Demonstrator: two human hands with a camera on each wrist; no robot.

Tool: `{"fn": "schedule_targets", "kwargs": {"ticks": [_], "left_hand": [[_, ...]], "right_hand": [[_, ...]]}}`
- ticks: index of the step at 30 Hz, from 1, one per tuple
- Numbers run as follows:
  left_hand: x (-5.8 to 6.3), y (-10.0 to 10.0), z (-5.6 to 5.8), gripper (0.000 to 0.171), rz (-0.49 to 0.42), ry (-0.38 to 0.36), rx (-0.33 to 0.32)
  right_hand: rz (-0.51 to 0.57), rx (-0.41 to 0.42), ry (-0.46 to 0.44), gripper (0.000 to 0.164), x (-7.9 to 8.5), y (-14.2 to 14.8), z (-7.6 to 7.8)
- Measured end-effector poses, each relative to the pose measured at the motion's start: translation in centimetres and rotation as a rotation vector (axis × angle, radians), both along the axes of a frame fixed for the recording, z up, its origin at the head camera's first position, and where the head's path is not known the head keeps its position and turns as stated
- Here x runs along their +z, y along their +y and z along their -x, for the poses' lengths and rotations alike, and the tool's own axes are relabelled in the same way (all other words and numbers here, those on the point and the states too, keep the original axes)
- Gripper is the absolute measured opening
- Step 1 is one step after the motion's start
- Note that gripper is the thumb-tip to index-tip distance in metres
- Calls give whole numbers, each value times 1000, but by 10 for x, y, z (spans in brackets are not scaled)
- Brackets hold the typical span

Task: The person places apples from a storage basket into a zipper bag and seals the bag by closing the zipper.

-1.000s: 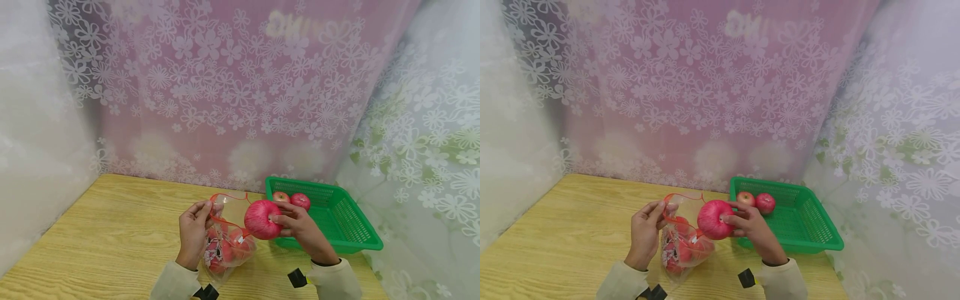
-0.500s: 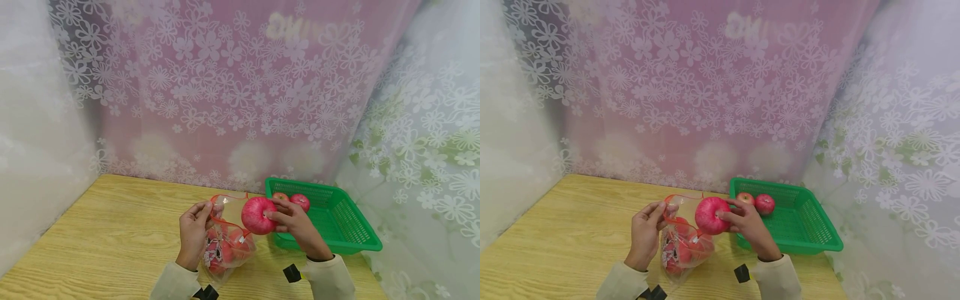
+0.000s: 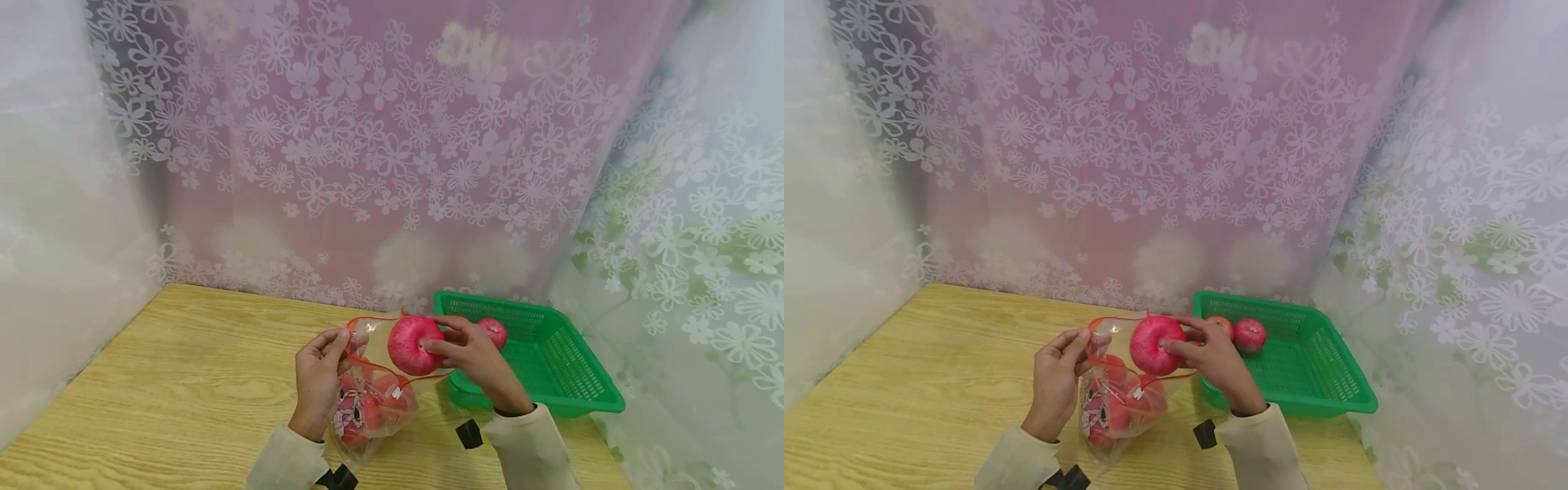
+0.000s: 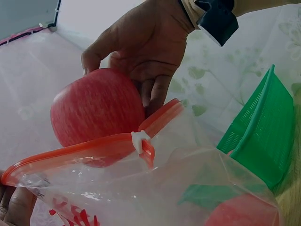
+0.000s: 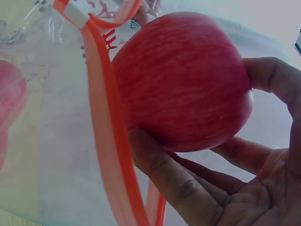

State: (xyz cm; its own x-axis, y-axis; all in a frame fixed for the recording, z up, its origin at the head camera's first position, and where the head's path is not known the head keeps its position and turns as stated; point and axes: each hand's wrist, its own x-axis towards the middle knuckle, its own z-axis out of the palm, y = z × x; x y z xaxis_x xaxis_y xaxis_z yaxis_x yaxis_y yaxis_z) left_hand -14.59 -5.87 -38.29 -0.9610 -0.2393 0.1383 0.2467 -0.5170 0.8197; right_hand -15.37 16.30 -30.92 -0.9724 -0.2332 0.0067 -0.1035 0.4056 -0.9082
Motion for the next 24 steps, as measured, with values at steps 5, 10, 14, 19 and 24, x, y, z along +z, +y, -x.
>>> {"fn": "schedule_targets", "kwargs": {"ticks": [5, 10, 14, 19, 24], "left_hand": [[0, 0, 0, 23, -13, 11, -14], [1, -1, 0, 24, 2, 3, -18], [1, -2, 1, 25, 9, -8, -13], [0, -3, 1, 27, 3, -7, -13], [0, -4, 2, 27, -2, -6, -13]], "right_hand": [[8, 50, 33, 57, -5, -4, 5], [-8, 61, 57, 55, -10, -9, 9], [-29, 40, 57, 53, -13, -12, 12], [-74, -1, 63, 53, -17, -18, 13], [-133, -55, 83, 53, -19, -23, 13]]}}
